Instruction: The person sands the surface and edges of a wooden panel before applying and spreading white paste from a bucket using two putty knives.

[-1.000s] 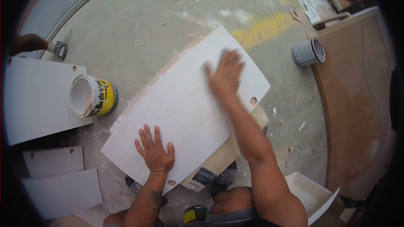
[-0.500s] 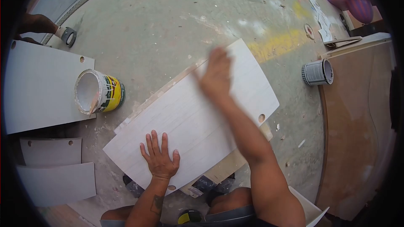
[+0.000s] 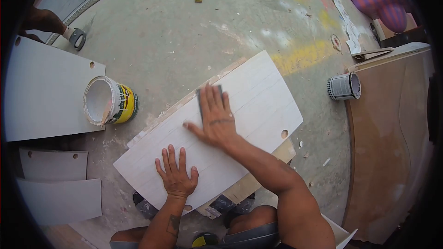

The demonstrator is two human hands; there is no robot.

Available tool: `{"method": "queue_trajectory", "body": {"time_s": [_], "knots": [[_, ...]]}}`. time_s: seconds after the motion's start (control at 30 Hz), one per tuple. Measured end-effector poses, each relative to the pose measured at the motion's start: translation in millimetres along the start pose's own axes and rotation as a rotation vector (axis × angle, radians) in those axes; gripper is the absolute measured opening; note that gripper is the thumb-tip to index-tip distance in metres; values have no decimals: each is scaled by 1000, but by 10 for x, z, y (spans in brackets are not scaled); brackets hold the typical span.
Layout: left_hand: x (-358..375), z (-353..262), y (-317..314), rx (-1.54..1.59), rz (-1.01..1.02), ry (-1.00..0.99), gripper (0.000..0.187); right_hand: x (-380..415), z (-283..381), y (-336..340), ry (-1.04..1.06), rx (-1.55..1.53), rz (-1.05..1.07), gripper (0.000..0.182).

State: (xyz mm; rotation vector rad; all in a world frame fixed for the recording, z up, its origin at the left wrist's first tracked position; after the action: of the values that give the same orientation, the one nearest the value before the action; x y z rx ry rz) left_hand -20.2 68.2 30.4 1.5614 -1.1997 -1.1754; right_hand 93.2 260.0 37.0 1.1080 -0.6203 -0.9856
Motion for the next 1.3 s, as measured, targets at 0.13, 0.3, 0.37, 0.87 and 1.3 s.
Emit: {"method": "queue_trajectory", "body": {"time_s": [0.13,0.3,0.37,0.87,1.3], "knots": [[25,11,-20,4,6,7,72,-318,-766,149,-140,245,-174,105],[47,17,-25,16,8,13,73,-275,-591,117,-207,176,-228,101],[2,32,-23,13,-8,12,73,-7,-177,59,-124,41,-97,98],[21,25,-7,6,3,12,72,-606,-1314,439,-392,209,-255,96],[28,31,-7,11,3,17,73,-471,-1693,375,-413,223,-377,96]]}}
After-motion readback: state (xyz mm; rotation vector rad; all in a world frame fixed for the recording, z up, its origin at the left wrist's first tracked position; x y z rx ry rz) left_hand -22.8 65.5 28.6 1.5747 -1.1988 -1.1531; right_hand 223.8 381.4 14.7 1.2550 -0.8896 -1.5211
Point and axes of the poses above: each hand's wrist, its own x-axis away from the middle knuckle, its own y-axis out of the back of the hand, z = x × y, the point moved 6 cm from there along -x, towards the middle knuckle, and after that the axes turned 10 degrees about -z, right-handed, at the moved point
